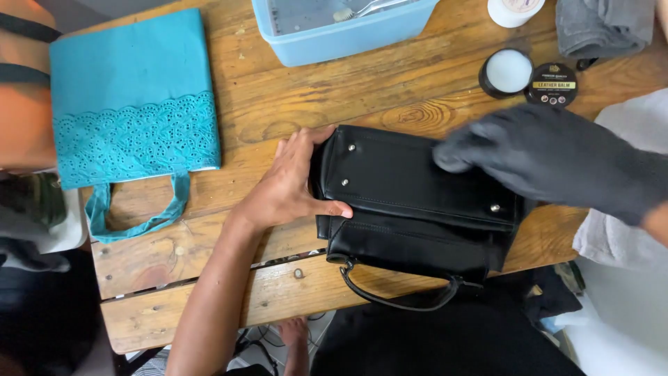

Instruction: Applying leather balm to a black handbag and buffing it to clean and shine the surface.

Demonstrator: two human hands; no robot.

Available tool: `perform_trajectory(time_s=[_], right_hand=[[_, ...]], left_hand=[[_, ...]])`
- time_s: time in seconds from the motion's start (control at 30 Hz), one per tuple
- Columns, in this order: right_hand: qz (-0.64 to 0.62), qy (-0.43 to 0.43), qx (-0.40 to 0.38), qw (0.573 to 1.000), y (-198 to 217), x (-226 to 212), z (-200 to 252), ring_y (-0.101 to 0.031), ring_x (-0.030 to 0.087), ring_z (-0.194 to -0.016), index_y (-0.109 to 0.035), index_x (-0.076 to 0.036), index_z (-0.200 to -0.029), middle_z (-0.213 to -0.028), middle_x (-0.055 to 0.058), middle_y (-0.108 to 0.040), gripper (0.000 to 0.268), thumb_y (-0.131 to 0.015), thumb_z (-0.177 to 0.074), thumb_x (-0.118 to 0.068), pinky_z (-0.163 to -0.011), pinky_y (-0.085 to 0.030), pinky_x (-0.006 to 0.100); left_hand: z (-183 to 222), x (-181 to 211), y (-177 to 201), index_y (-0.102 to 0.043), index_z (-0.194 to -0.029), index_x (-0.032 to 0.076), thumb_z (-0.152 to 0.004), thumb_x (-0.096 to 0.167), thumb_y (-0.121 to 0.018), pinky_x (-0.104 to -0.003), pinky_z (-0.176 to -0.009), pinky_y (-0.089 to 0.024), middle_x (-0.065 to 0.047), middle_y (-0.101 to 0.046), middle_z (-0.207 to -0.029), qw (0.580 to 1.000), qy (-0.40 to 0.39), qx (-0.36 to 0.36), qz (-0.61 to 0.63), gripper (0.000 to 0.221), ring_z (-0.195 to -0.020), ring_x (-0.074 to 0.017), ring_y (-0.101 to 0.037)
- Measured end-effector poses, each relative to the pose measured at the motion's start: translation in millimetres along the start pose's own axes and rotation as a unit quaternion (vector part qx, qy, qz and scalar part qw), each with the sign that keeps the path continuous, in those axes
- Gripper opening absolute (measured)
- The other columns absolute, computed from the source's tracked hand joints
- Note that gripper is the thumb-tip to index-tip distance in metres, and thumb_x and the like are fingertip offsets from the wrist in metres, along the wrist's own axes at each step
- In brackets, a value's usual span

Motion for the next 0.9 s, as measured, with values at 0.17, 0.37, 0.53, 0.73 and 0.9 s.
perform_trajectory(time_s=[0.17, 0.37, 0.53, 0.73, 0.9], right_hand=[[0.051, 0.116, 0.250, 0.960, 51.0, -49.7, -60.5, -0.062, 0.026, -0.086, -0.056, -0.019, -0.143, -0.116, 0.009, -0.055, 0.046, -0.066, -0.098, -0.017, -0.067, -0.056, 0.040], [0.091, 0.138, 0.224, 0.960, 26.1, -53.3, -100.3, -0.068, 0.031, -0.092, -0.066, -0.018, -0.127, -0.112, 0.005, -0.070, 0.028, -0.062, -0.100, -0.019, -0.071, -0.058, 0.042], [0.190, 0.133, 0.119, 0.965, -5.6, -25.7, -34.1, -0.061, 0.028, -0.107, -0.058, -0.018, -0.136, -0.120, 0.003, -0.065, 0.055, -0.062, -0.083, -0.005, -0.095, -0.051, 0.039], [0.210, -0.016, -0.078, 0.974, -36.4, 26.2, 33.3, -0.066, 0.024, -0.104, -0.057, -0.031, -0.124, -0.109, -0.006, -0.064, 0.054, -0.076, -0.074, -0.039, -0.092, -0.055, 0.044], [0.132, -0.258, -0.017, 0.957, -49.0, 61.6, 92.6, -0.071, 0.026, -0.095, -0.053, -0.047, -0.138, -0.122, -0.013, -0.062, 0.057, -0.062, -0.083, -0.057, -0.076, -0.064, 0.047]], left_hand=[[-1.1, 2.4, 1.2, -0.033, -0.152, 0.003, -0.068, 0.064, -0.084, -0.041, -0.103, -0.032, -0.010, -0.051, -0.132, 1.000, -0.005, 0.013, -0.009, 0.116, -0.119, -0.0260, -0.050], [-2.1, 2.4, 1.7, -0.032, -0.153, 0.005, -0.069, 0.063, -0.082, -0.044, -0.106, -0.030, -0.010, -0.051, -0.137, 1.000, 0.002, 0.006, 0.000, 0.114, -0.127, -0.0265, -0.050], [-2.4, 2.7, 2.2, -0.032, -0.154, 0.005, -0.070, 0.064, -0.081, -0.040, -0.103, -0.031, -0.009, -0.052, -0.136, 1.000, -0.008, 0.007, 0.000, 0.114, -0.118, -0.0236, -0.050], [-2.7, 1.7, 3.4, -0.034, -0.153, 0.006, -0.069, 0.061, -0.085, -0.042, -0.105, -0.030, -0.008, -0.053, -0.132, 1.000, -0.001, 0.011, 0.002, 0.113, -0.120, -0.0248, -0.051], [-2.4, 0.8, 0.5, -0.033, -0.153, 0.004, -0.067, 0.055, -0.090, -0.047, -0.112, -0.028, -0.013, -0.050, -0.143, 0.999, -0.023, 0.024, 0.005, 0.115, -0.133, -0.0306, -0.049]])
Point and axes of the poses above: each hand's wrist, its own z-axis away from the middle knuckle, its own y-axis out of the back of the hand, x = y × z, the point moved 8 cm from there along -z, towards the middle knuckle
